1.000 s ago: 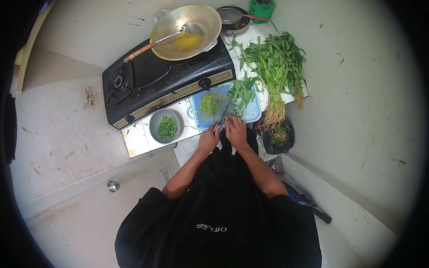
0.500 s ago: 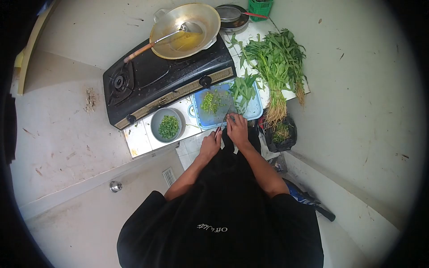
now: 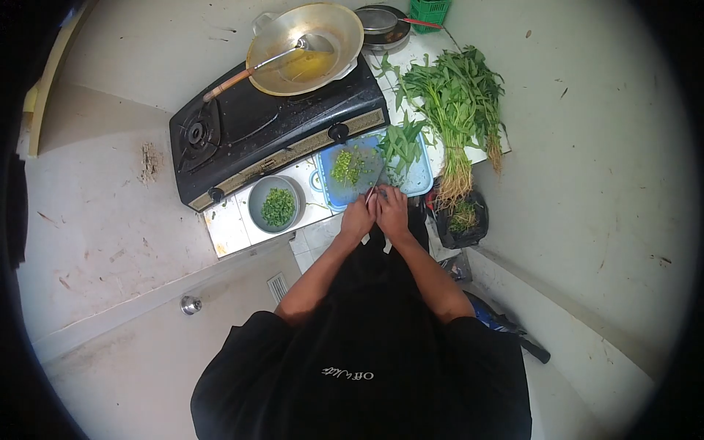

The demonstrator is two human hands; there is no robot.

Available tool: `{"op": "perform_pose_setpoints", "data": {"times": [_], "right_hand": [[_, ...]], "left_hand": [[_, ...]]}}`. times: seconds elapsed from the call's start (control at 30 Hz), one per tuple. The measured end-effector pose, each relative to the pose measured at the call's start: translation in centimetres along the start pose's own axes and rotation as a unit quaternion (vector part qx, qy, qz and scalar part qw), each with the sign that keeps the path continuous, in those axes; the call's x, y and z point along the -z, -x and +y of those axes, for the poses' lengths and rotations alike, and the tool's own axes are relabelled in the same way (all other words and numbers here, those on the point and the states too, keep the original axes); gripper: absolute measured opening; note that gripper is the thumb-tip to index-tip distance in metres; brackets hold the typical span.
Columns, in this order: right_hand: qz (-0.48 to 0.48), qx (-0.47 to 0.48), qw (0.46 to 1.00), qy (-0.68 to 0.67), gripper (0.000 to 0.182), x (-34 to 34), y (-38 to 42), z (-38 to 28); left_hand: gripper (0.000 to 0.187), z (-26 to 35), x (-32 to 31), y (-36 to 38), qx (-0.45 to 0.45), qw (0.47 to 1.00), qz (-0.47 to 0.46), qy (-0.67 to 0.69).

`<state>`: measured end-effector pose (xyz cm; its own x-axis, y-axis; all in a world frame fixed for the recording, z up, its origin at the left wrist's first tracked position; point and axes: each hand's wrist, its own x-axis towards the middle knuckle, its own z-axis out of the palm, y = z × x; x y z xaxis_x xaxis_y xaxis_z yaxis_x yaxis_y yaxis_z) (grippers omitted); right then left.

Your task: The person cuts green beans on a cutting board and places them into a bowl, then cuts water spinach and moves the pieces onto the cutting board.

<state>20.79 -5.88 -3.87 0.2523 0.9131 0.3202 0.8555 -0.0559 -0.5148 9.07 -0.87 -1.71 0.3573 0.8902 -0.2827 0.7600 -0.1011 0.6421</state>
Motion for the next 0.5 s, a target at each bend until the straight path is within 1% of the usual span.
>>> {"op": "perform_pose_setpoints", "data": {"times": [0.1,0.17,0.2,0.27,0.4,0.47,0.5], "right_hand": [[0.013,-0.011,1.000,-0.010,0.023,-0.2,-0.2,-0.1],[0.029,-0.011,1.000,-0.007,0.023,-0.2,-0.2,-0.3],[0.043,-0.006,0.999,-0.006,0.023,-0.1,-0.2,-0.4],[0.041,-0.014,0.999,-0.005,0.023,-0.1,-0.2,-0.5],[0.025,-0.025,0.999,-0.014,0.022,0.0,-0.2,-0.6],[0.030,-0.016,0.999,-0.010,0.022,0.2,-0.3,-0.6],[0.034,-0.008,0.999,-0.010,0.022,0.1,-0.2,-0.5]], "left_hand": [[0.048,-1.3,0.1,1.3,-0.011,1.000,-0.008,-0.004],[0.046,-2.6,1.0,4.6,0.022,0.998,-0.028,-0.055],[0.046,-2.8,1.4,5.6,0.021,0.998,-0.032,-0.058],[0.045,-2.7,2.3,6.9,0.031,0.997,-0.021,-0.070],[0.047,-2.0,1.8,4.2,0.015,0.996,0.005,-0.087],[0.047,-1.7,1.1,2.3,-0.005,0.996,0.034,-0.085],[0.047,-1.5,1.3,1.4,0.001,0.997,0.020,-0.069]]}}
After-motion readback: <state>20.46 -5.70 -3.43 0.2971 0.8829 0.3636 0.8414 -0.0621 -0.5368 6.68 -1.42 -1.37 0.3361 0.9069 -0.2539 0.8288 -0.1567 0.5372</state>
